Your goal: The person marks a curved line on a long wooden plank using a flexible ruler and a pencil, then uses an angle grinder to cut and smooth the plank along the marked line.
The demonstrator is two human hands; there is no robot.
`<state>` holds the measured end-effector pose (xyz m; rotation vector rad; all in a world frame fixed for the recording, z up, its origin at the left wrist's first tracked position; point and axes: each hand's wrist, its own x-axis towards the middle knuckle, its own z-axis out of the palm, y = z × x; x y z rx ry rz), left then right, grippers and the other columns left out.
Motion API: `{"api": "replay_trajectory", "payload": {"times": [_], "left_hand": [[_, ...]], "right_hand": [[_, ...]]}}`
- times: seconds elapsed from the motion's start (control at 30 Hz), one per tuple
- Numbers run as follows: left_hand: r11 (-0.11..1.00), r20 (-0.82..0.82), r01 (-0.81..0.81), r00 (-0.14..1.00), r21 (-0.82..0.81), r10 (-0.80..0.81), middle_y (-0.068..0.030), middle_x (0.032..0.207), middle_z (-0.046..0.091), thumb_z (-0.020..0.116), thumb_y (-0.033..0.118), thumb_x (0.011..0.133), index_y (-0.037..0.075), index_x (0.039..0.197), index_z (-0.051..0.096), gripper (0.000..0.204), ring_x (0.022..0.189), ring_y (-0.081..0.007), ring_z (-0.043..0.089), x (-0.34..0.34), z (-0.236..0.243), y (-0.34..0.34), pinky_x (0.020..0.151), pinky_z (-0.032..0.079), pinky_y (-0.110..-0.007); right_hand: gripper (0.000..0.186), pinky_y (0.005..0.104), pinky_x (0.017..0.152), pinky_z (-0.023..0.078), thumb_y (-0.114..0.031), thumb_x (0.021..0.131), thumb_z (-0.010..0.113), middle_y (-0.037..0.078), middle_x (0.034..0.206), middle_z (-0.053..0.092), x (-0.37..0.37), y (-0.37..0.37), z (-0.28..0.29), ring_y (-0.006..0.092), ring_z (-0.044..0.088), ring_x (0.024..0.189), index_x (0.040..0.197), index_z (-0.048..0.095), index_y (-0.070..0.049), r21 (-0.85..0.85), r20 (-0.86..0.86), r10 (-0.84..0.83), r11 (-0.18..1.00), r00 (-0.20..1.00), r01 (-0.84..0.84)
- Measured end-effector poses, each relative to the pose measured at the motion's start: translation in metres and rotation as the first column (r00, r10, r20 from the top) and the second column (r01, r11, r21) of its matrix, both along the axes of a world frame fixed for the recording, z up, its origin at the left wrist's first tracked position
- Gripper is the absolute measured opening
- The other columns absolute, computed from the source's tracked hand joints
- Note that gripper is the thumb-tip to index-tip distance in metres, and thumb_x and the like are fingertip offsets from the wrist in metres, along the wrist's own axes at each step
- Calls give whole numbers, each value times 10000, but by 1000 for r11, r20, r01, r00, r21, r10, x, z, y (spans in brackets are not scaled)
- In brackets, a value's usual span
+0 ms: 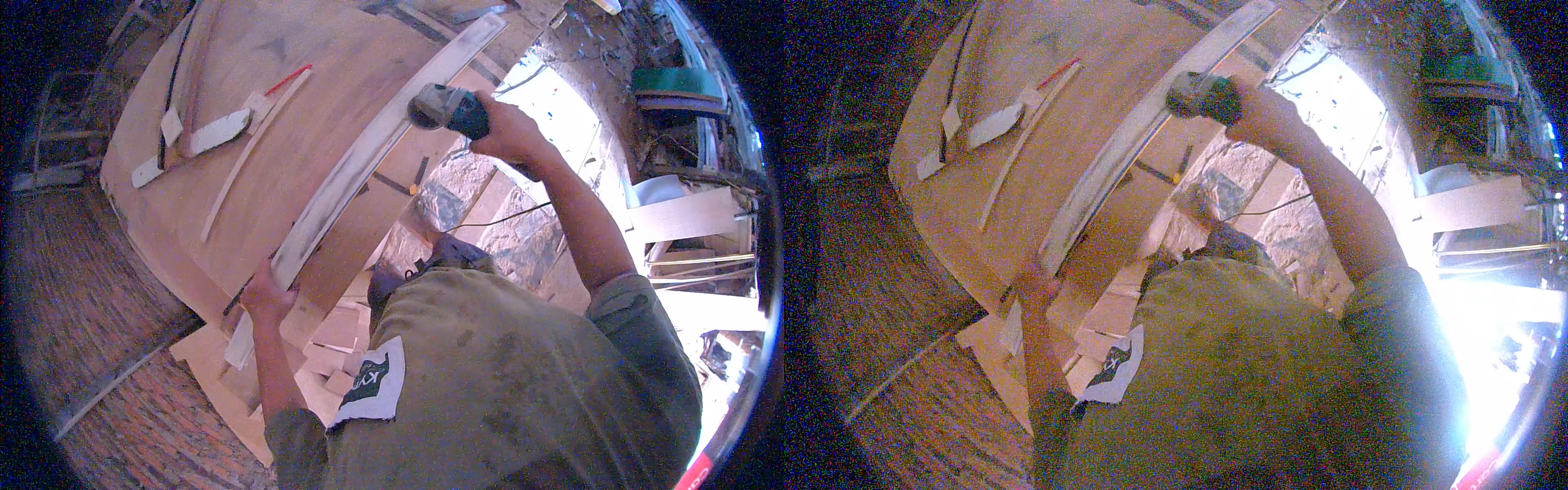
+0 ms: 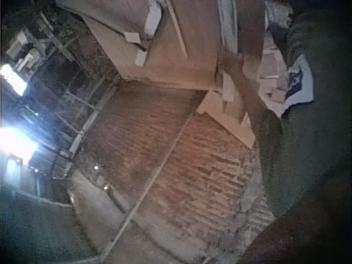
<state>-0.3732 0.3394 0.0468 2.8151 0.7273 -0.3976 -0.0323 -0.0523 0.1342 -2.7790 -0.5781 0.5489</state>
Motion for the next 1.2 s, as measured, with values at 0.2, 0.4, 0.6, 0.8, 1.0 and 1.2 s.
{"api": "replay_trajectory", "payload": {"times": [0.2,0.4,0.6,0.8,1.0,1.2], "left_hand": [[999,103,3,995,-51,2,-204,1018,712,893,391,658,74,1178,613,670,943,-430,690,-1,-3,-1,806,554,-513],[996,37,-67,997,-56,69,-203,1014,713,902,351,647,64,1165,620,656,933,-435,689,1,-3,-2,799,556,-508],[999,-6,-40,999,11,40,-219,1002,712,906,331,636,48,1164,616,665,924,-441,690,12,9,-6,805,556,-511],[998,123,-1,992,-66,9,-227,963,714,904,325,642,39,1130,630,628,910,-435,698,3,-6,0,787,559,-502],[997,-39,-63,997,-35,62,-218,971,715,906,346,646,44,1130,626,636,901,-434,699,16,10,-6,769,555,-505],[999,16,-37,999,-13,37,-207,964,711,921,297,624,49,1128,617,639,898,-444,687,4,-3,-2,780,551,-497]], "right_hand": [[926,448,883,555,-308,638,824,251,1070,711,62,-37,2,405,708,976,1451,466,-44,12,71,-60,998,996,60],[886,456,875,556,-314,654,814,257,1062,711,102,-70,-6,402,705,980,1425,481,-30,77,99,-90,994,991,83],[674,520,822,549,-224,673,760,187,1025,707,44,-19,-9,418,682,980,1307,540,-159,151,-12,167,975,986,-163],[625,515,801,555,-175,674,736,153,992,696,24,0,1,392,689,973,1268,543,-177,72,-107,193,980,975,-186],[781,513,866,549,-264,656,767,204,1050,708,86,-44,-1,414,684,1005,1379,503,-131,-2,-14,14,1000,1000,-14],[810,485,880,551,-298,658,779,220,1075,712,128,-76,2,407,696,1011,1396,507,-108,4,36,-56,998,998,55]]}}
